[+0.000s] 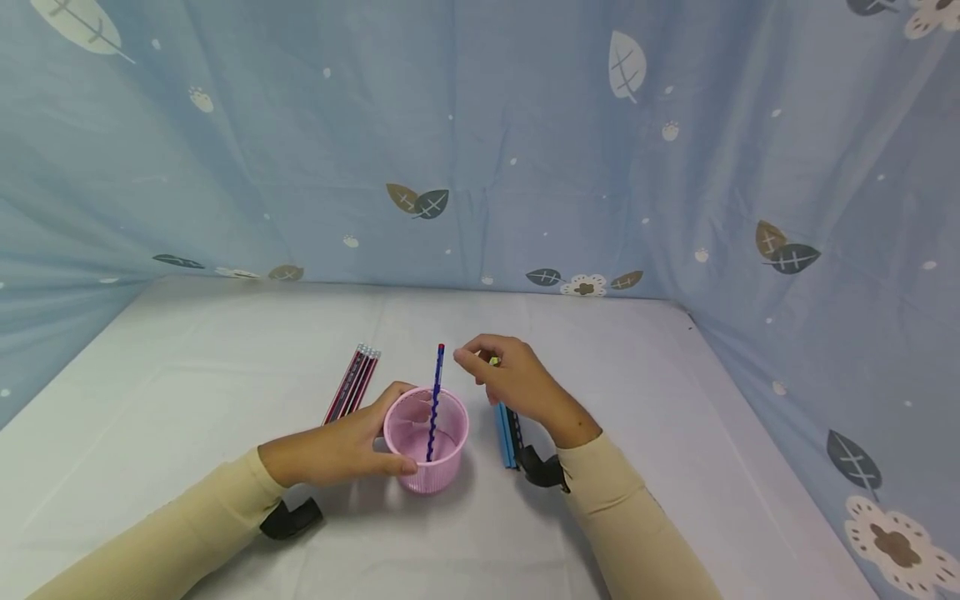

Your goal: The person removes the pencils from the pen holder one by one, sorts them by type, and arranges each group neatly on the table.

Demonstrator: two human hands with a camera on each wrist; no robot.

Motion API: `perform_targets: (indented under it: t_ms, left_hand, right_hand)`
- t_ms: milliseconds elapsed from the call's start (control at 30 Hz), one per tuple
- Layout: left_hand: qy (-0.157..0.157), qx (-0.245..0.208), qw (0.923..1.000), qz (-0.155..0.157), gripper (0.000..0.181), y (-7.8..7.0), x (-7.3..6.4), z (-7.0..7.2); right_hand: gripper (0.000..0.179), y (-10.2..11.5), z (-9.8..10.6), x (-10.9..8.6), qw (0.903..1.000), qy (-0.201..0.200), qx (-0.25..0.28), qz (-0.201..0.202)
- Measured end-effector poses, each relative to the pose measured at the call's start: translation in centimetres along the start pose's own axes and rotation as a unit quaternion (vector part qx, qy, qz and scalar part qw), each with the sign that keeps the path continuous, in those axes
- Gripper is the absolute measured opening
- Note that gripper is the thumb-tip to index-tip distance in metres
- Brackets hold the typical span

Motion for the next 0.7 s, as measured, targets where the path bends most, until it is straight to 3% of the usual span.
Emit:
perform_targets:
  t_ms: [700]
  left_hand:
    - [0.008,0.006,0.9999,-0.012,0.072,0.1,-0.1,-0.2]
  right_hand:
    - [0.014,0.3,-2.6,0.2,0.9983,0.041,0.039,0.014]
Point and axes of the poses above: each hand's wrist, its own x-axis towards the middle knuckle, its own z-axis out of the back of the hand, y = z × x, the point moved 5 cm from there along x, towards the middle knuckle, and after that the axes turned 7 degrees about -x, right-handed, at the moved point
